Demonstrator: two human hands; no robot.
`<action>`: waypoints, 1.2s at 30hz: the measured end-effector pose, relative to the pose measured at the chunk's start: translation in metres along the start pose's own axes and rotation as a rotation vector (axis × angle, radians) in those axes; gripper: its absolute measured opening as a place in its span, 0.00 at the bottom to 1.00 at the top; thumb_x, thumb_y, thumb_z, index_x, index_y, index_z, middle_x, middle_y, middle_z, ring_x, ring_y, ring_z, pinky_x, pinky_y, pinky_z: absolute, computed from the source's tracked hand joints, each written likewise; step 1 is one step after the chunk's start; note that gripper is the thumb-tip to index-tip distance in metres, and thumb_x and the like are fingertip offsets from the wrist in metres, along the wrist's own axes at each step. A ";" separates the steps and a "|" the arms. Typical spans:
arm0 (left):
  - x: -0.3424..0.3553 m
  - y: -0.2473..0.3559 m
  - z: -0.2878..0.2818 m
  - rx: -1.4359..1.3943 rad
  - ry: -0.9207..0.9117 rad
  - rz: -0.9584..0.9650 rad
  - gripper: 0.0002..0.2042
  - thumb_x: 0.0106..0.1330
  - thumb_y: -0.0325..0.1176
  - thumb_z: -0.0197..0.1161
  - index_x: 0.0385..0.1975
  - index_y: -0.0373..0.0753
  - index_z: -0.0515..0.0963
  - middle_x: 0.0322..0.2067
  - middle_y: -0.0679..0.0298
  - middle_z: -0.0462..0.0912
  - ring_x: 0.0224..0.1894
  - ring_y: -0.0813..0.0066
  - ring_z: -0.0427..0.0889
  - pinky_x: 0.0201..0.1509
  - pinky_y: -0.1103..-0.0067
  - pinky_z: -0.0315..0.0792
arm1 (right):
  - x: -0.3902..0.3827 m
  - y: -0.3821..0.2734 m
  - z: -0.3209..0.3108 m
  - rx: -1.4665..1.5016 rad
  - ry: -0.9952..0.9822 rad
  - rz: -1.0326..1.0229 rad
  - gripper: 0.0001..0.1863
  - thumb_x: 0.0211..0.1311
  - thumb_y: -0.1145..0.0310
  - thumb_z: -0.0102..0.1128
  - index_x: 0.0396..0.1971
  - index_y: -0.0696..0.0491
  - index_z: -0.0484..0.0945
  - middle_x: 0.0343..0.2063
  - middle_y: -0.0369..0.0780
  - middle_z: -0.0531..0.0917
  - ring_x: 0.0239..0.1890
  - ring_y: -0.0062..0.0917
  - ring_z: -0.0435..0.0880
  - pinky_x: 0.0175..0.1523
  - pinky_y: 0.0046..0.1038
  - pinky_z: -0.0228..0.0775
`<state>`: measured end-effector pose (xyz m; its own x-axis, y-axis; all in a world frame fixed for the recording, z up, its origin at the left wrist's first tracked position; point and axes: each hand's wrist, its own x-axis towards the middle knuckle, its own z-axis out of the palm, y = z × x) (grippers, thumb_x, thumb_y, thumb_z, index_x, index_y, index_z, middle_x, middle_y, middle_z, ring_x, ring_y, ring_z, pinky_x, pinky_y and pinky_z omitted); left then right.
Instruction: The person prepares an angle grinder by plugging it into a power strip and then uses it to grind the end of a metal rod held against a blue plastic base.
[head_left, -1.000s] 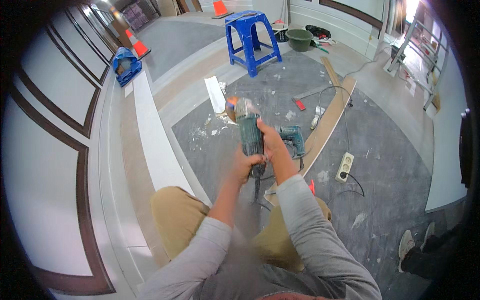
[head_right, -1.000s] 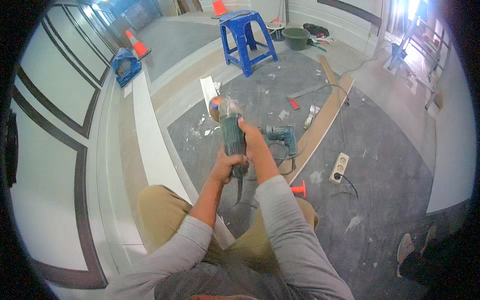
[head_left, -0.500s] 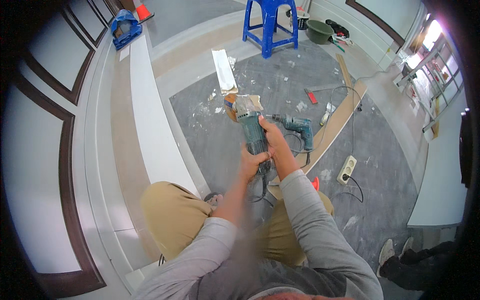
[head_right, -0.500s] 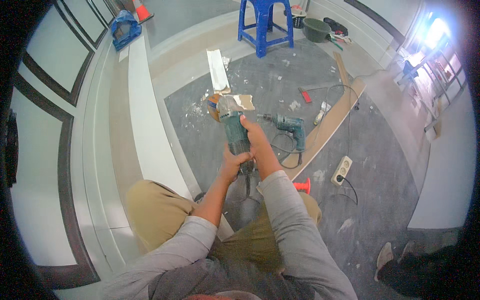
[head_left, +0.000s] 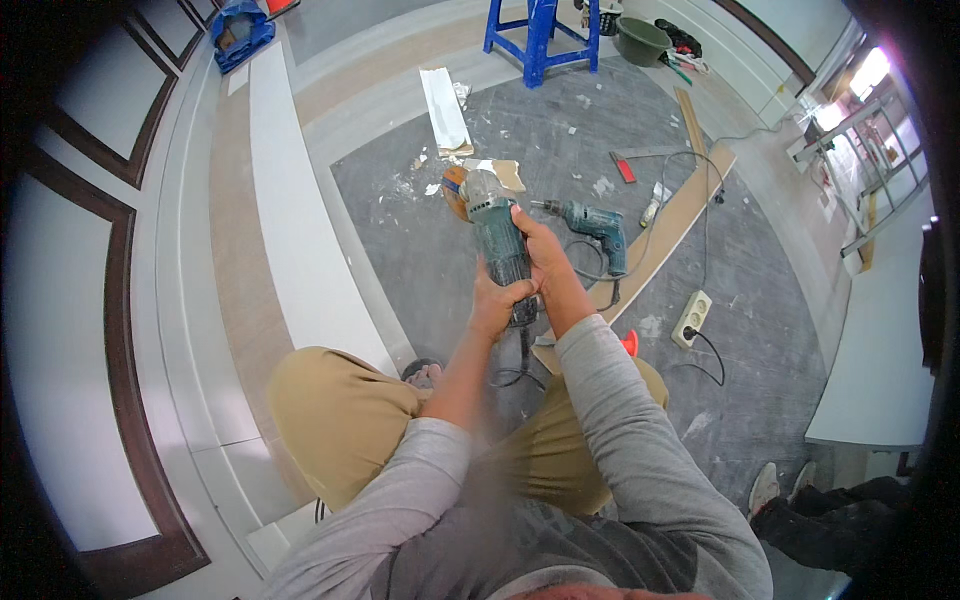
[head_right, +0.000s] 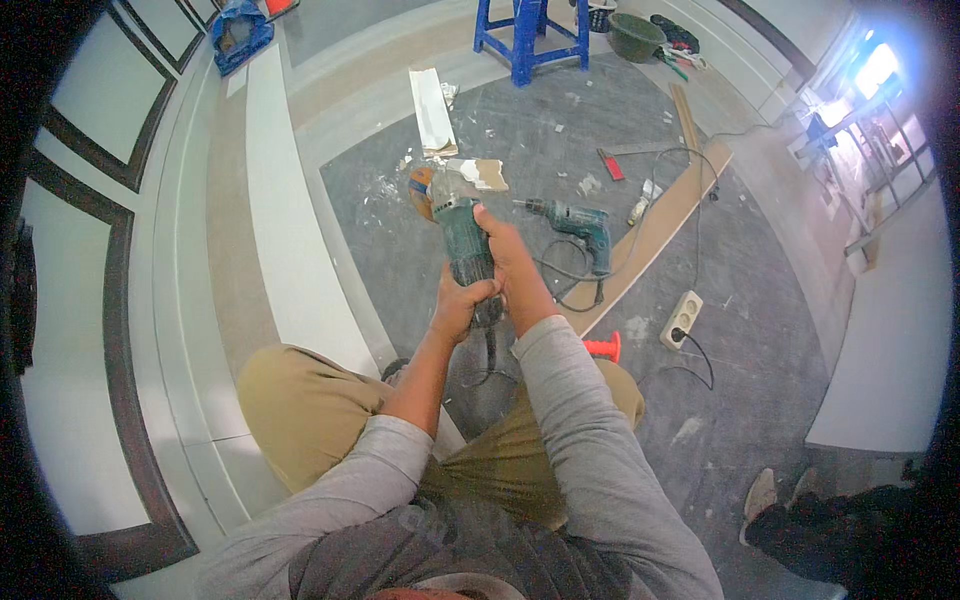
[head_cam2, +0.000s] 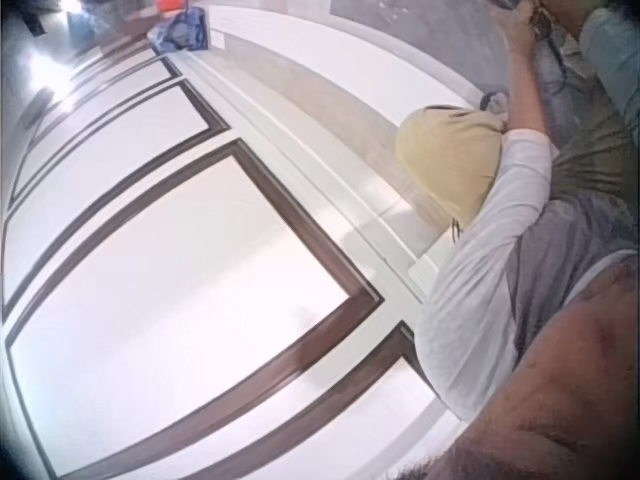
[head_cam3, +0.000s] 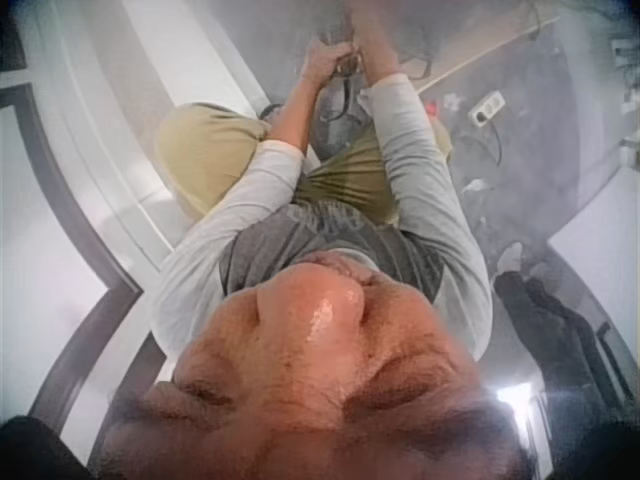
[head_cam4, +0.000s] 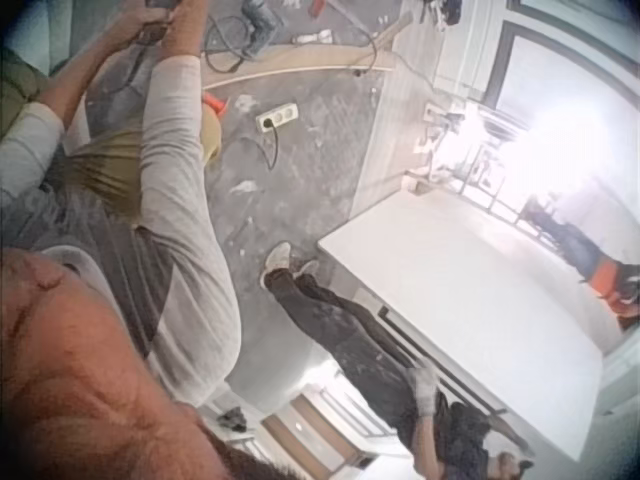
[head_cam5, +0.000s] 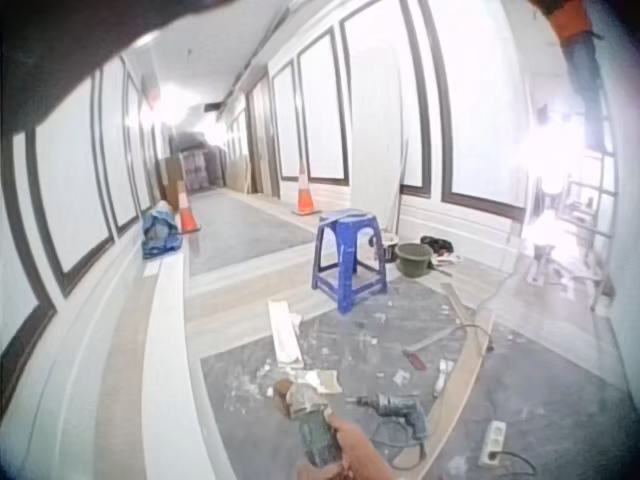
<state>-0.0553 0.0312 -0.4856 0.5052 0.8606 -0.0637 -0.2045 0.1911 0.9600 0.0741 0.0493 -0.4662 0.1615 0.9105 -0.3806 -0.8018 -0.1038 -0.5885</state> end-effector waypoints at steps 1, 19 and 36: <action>0.000 0.000 0.001 -0.003 -0.008 0.002 0.25 0.50 0.27 0.68 0.49 0.35 0.69 0.34 0.61 0.80 0.29 0.70 0.82 0.35 0.74 0.77 | 0.000 0.001 -0.002 -0.005 0.007 -0.006 0.21 0.71 0.54 0.52 0.46 0.59 0.77 0.37 0.43 0.84 0.36 0.29 0.85 0.44 0.34 0.79; -0.004 0.007 0.006 0.115 -0.088 0.054 0.33 0.49 0.31 0.71 0.56 0.32 0.66 0.44 0.55 0.78 0.42 0.67 0.81 0.43 0.74 0.76 | -0.020 0.001 0.002 -0.661 0.190 -0.128 0.32 0.47 0.53 0.77 0.44 0.63 0.78 0.36 0.43 0.83 0.35 0.27 0.83 0.40 0.29 0.76; 0.005 -0.185 0.070 0.131 -0.504 -0.960 0.10 0.61 0.34 0.58 0.38 0.36 0.74 0.33 0.58 0.79 0.29 0.60 0.82 0.31 0.64 0.79 | -0.151 -0.123 -0.045 -0.501 0.376 -0.384 0.19 0.45 0.72 0.74 0.36 0.64 0.77 0.29 0.43 0.84 0.26 0.25 0.84 0.32 0.27 0.79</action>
<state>0.0443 -0.0329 -0.6446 0.6983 0.0816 -0.7111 0.5341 0.6020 0.5936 0.1748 -0.0935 -0.3683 0.6370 0.7300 -0.2479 -0.3045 -0.0572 -0.9508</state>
